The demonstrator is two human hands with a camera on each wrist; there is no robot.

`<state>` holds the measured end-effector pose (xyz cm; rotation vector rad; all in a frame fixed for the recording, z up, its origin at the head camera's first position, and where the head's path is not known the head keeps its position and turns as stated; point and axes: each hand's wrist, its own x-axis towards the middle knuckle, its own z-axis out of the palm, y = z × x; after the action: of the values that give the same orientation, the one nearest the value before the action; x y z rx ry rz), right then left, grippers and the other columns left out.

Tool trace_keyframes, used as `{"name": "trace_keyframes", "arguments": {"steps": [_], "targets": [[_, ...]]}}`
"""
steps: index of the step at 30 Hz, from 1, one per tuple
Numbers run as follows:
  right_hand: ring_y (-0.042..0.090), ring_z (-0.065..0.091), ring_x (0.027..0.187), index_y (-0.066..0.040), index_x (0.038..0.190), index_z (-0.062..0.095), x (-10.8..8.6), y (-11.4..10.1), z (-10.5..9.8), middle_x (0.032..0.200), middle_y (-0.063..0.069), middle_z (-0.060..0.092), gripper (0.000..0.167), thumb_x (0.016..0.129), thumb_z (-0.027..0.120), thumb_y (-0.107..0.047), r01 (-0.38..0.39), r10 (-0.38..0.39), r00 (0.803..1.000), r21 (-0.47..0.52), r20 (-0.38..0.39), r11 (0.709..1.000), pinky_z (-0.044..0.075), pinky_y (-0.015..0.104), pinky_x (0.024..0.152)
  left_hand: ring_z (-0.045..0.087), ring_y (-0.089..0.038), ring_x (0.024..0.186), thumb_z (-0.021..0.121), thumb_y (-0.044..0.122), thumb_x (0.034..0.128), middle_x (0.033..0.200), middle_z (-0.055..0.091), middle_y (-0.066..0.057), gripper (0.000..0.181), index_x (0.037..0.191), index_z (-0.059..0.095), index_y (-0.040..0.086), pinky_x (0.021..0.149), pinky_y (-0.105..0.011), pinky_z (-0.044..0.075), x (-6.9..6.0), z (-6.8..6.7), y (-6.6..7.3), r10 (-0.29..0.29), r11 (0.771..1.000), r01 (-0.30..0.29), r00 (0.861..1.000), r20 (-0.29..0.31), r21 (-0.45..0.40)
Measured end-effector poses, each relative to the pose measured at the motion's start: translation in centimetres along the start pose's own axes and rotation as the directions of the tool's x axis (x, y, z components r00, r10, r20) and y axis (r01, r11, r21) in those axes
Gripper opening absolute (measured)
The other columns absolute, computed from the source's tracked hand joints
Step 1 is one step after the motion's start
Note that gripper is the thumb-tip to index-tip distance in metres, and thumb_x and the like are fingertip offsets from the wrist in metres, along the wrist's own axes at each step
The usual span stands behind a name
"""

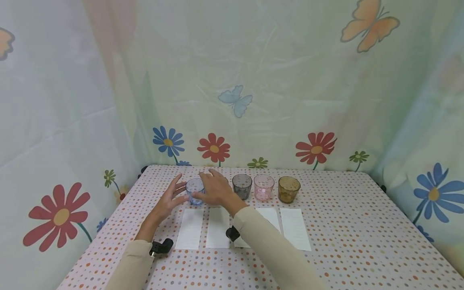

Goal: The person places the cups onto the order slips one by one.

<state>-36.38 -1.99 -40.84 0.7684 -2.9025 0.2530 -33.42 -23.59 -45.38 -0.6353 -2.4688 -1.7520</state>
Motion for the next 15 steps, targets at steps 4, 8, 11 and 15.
{"name": "trace_keyframes", "arguments": {"steps": [4, 8, 11, 15], "targets": [[0.027, 0.026, 0.152, -0.016, 0.158, 0.036, 0.3, -0.3, 0.1, 0.157, 0.003, 0.046, 0.087, 0.092, 0.053, -0.07, -0.024, 0.025, 1.0, -0.01, 0.009, 1.0, 0.032, 0.055, 0.116, 0.027, -0.05, 0.147, 0.06, 0.021, 0.0974, 0.161, 0.026, -0.03, 0.085, 0.164, 0.007, 0.013, 0.111, -0.064, 0.034, 0.0, -0.2, 0.0, -0.022, 0.999, 0.023, 1.0, 0.005, -0.04], [0.027, 0.026, 0.152, -0.018, 0.158, 0.038, 0.6, -0.6, 0.2, 0.156, 0.002, 0.047, 0.087, 0.091, 0.05, -0.073, -0.056, 0.056, 0.998, -0.03, 0.008, 0.998, 0.034, 0.057, 0.114, 0.026, -0.048, 0.148, 0.061, 0.025, 0.0978, 0.162, 0.026, -0.027, 0.086, 0.164, 0.007, 0.016, 0.113, -0.063, 0.03, -0.1, -0.3, -0.1, -0.046, 0.997, 0.046, 0.999, 0.006, -0.061], [0.026, 0.026, 0.152, -0.017, 0.157, 0.038, 0.8, -0.8, 0.4, 0.156, 0.002, 0.047, 0.088, 0.091, 0.048, -0.075, -0.064, 0.065, 0.998, -0.045, 0.011, 0.997, 0.032, 0.055, 0.116, 0.026, -0.048, 0.148, 0.061, 0.026, 0.0978, 0.162, 0.026, -0.027, 0.086, 0.164, 0.007, 0.016, 0.114, -0.064, 0.029, -0.2, -0.4, -0.2, -0.057, 0.996, 0.057, 0.998, 0.002, -0.071], [0.026, 0.026, 0.152, -0.017, 0.157, 0.039, 1.2, -0.9, 0.8, 0.156, 0.004, 0.047, 0.089, 0.091, 0.046, -0.076, -0.078, 0.08, 0.997, -0.07, 0.014, 0.994, 0.029, 0.053, 0.118, 0.026, -0.048, 0.148, 0.059, 0.023, 0.098, 0.162, 0.026, -0.028, 0.083, 0.164, 0.008, 0.015, 0.114, -0.064, 0.028, -0.3, -0.4, -0.4, -0.059, 0.995, 0.059, 0.998, 0.001, -0.087]]}}
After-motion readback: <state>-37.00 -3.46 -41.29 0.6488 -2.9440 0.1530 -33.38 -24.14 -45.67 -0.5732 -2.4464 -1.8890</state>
